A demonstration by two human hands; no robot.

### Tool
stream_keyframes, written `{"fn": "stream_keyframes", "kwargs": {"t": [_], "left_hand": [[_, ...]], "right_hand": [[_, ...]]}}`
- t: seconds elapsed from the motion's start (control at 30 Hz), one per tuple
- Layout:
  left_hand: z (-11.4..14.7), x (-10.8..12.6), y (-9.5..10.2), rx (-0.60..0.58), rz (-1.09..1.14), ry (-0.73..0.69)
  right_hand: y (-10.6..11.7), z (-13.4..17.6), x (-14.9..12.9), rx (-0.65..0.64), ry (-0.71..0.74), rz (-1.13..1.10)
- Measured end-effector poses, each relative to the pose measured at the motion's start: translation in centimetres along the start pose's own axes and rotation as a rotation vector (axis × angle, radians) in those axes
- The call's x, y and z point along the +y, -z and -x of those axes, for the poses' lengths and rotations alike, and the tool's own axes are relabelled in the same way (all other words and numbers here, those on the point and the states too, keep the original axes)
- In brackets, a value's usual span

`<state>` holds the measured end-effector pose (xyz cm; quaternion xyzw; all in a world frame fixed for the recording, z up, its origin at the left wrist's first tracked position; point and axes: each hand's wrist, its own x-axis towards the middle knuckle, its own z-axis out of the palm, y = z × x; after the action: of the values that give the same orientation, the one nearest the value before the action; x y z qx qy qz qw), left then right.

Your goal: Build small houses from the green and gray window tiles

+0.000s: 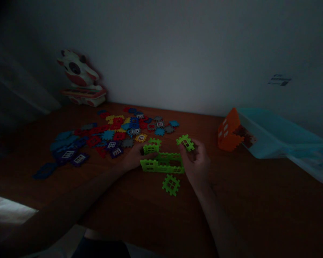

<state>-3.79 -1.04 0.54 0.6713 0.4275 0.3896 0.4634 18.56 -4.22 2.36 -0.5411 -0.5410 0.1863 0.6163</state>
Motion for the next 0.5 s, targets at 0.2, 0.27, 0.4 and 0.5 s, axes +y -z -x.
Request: {"fn": "stream_keyframes", "kwargs": {"t": [0.2,0.27,0.4,0.5], "left_hand": [[0.0,-0.03,-0.1,-0.012,0.03,0.015],[0.01,0.04,-0.1,-0.009,0.028,0.011],[0.05,0.19,-0.05,-0.017,0.002,0.01],[0.05,0.13,-0.07,-0.009,0.019,0.008]], "right_hand": [[-0.12,0.0,0.09,-0.043,0.014,-0.028],[-0.07,-0.05,0.2,-0.046,0.02,-0.01],[0.03,-0.14,0.47,-0.045,0.027,0.015],[0.09,-0.13,0.51,-0.045,0.031,0.036]]}}
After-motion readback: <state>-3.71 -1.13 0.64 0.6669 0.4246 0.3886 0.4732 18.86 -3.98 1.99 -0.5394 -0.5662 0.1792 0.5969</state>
